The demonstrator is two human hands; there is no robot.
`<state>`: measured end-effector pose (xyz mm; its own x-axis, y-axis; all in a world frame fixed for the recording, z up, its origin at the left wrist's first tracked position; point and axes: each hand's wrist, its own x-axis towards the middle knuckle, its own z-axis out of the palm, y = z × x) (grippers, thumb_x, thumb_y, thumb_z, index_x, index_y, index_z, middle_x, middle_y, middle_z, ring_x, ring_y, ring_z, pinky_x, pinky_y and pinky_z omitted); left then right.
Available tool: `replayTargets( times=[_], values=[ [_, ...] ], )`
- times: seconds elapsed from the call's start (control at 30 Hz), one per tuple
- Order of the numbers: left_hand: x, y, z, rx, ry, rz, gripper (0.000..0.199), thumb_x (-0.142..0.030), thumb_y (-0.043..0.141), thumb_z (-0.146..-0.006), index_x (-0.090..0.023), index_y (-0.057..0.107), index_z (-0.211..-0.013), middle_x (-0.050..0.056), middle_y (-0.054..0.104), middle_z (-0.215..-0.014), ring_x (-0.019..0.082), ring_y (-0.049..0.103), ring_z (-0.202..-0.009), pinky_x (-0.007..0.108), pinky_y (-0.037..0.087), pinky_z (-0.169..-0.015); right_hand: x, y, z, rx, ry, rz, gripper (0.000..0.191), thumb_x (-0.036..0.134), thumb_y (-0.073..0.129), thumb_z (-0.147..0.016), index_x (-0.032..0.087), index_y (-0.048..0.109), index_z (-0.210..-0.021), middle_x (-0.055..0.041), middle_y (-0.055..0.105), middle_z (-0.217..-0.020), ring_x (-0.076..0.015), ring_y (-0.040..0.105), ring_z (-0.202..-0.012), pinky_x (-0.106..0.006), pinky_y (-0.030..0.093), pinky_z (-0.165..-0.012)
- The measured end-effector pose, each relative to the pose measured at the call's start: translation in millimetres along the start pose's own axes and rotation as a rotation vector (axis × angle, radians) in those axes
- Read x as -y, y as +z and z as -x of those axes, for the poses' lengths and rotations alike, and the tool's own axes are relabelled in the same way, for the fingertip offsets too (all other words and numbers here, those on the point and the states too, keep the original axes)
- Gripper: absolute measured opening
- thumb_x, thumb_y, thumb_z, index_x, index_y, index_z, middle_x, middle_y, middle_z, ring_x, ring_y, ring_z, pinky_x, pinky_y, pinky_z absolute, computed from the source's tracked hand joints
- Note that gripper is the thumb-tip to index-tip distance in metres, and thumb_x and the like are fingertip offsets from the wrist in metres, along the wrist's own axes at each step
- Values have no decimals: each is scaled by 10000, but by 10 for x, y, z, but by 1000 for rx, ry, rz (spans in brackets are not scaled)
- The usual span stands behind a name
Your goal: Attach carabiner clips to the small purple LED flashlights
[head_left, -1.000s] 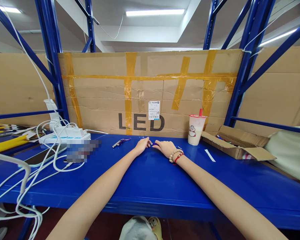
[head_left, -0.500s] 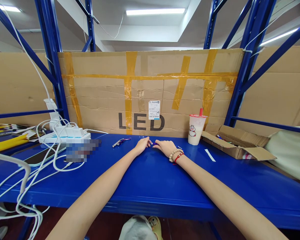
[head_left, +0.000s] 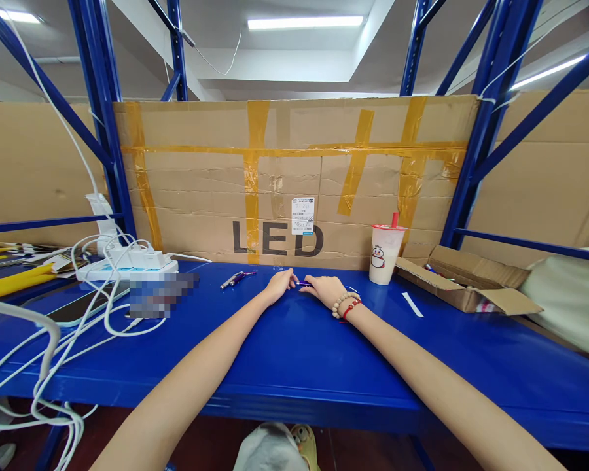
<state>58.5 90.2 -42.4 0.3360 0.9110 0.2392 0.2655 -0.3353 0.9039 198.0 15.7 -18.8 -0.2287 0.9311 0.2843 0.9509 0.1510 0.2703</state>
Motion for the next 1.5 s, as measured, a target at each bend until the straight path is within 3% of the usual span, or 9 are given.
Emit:
replayTargets(
  times=[0.47,1.03,1.5],
  values=[
    [-18,3,5,4,-11,3,387,-317,275,-845,-128,555,-656,19,532,-586,118,468,-573,247,380,-638,11,-35,14,17,11,-3,437,515,312,-880,216,492,-1142,-74,657,-965,-232,620,-889,-283,426,-664],
    [-8,7,8,-7,12,16,376,-316,290,-839,-135,553,-640,14,537,-570,118,461,-557,245,381,-630,-2,28,28,-83,-18,-51,459,568,249,-883,198,482,-1022,-68,668,-859,-227,634,-812,-256,369,-589],
    [2,12,-4,-9,-1,28,385,-319,287,-847,-131,552,-641,15,530,-568,114,458,-554,240,378,-621,-4,22,-2,-17,19,19,483,536,186,-896,227,476,-1129,-80,665,-898,-228,631,-846,-269,406,-618]
  ],
)
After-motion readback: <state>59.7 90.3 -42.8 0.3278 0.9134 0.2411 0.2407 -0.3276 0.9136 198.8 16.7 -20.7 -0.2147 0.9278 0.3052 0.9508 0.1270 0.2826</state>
